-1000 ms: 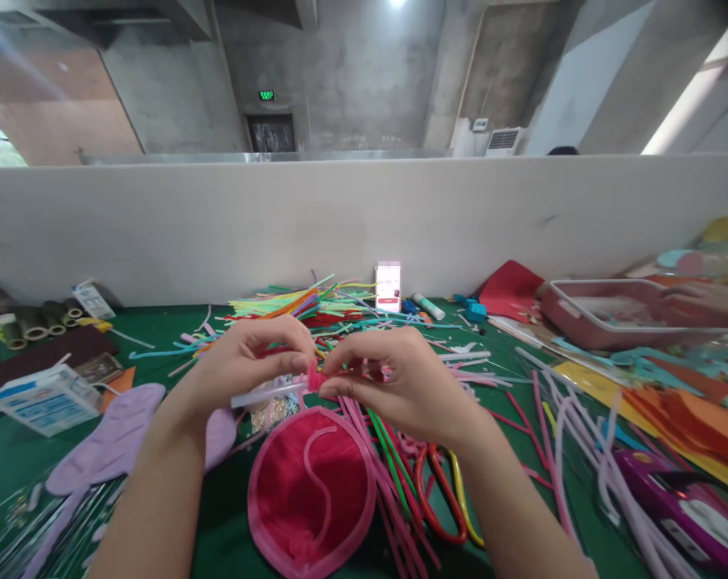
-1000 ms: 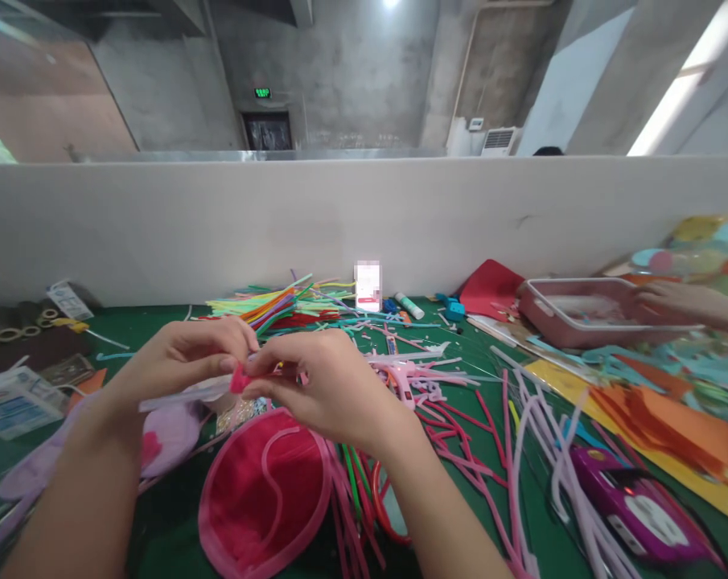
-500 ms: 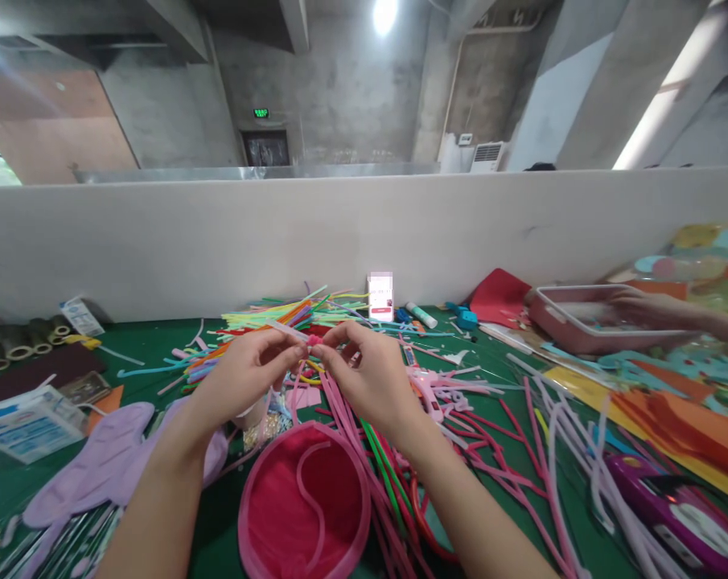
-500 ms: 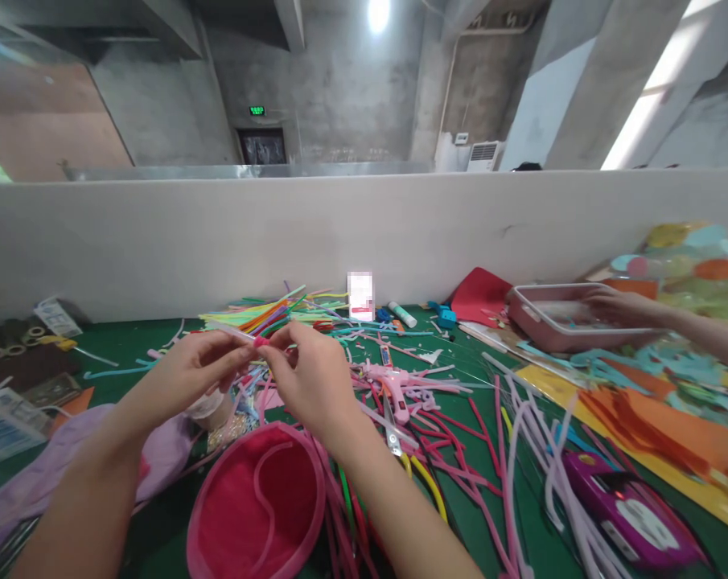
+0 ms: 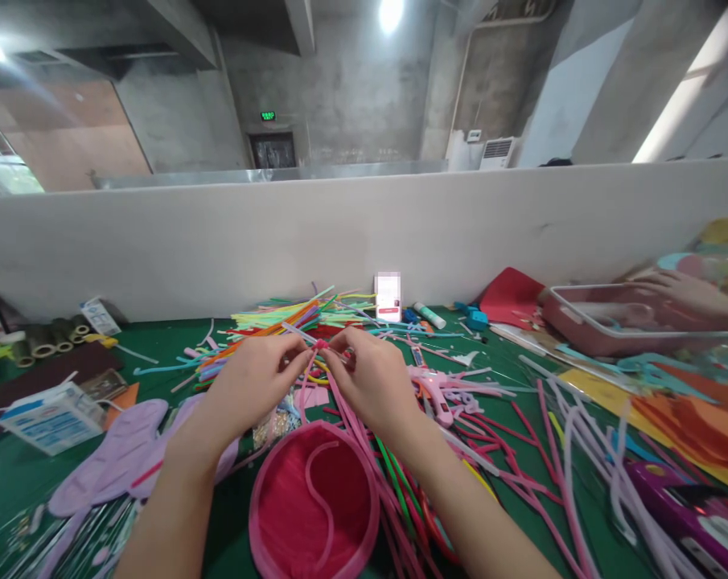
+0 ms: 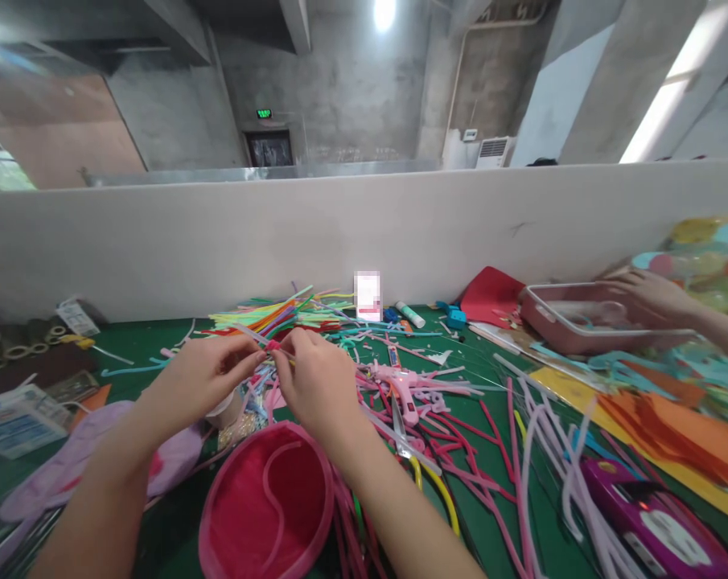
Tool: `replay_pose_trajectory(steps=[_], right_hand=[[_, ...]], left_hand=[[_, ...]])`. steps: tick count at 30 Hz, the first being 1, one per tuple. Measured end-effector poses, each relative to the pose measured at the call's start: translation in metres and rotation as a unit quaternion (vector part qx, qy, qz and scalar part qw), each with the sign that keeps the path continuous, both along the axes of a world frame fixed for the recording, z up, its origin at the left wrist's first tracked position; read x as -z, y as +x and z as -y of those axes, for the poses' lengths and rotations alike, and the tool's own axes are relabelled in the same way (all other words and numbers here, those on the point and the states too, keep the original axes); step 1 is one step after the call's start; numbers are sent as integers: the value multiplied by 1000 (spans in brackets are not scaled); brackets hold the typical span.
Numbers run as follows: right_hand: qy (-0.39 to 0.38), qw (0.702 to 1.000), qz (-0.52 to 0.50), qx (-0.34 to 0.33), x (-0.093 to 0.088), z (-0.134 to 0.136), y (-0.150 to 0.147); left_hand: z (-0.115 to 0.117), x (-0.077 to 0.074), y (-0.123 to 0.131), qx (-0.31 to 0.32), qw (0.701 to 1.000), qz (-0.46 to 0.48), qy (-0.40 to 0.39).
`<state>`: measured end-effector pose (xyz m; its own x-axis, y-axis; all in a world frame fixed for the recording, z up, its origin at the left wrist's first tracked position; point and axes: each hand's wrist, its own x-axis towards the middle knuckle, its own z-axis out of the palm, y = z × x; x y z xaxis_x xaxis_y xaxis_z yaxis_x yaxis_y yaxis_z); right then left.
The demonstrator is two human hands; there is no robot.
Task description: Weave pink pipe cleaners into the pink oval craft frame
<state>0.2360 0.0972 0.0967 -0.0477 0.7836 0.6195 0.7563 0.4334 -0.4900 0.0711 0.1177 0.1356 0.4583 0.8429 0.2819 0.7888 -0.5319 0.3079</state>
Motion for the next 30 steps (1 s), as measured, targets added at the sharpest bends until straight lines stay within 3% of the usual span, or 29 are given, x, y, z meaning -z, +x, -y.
replay_pose_trajectory(steps=[6,13,24,30], right_hand=[[-25,998,57,6,-4,2,1],[-55,994,93,15,-6,3,2],[-72,989,123,30,-7,3,2],[-89,981,172,30,-7,5,1]], left_hand=[[6,1,4,-26,994,-92,49],[11,-1,4,-48,985,-114,120],[22,-8,5,-26,985,-157,70],[16,-7,-2,3,989,-140,55]])
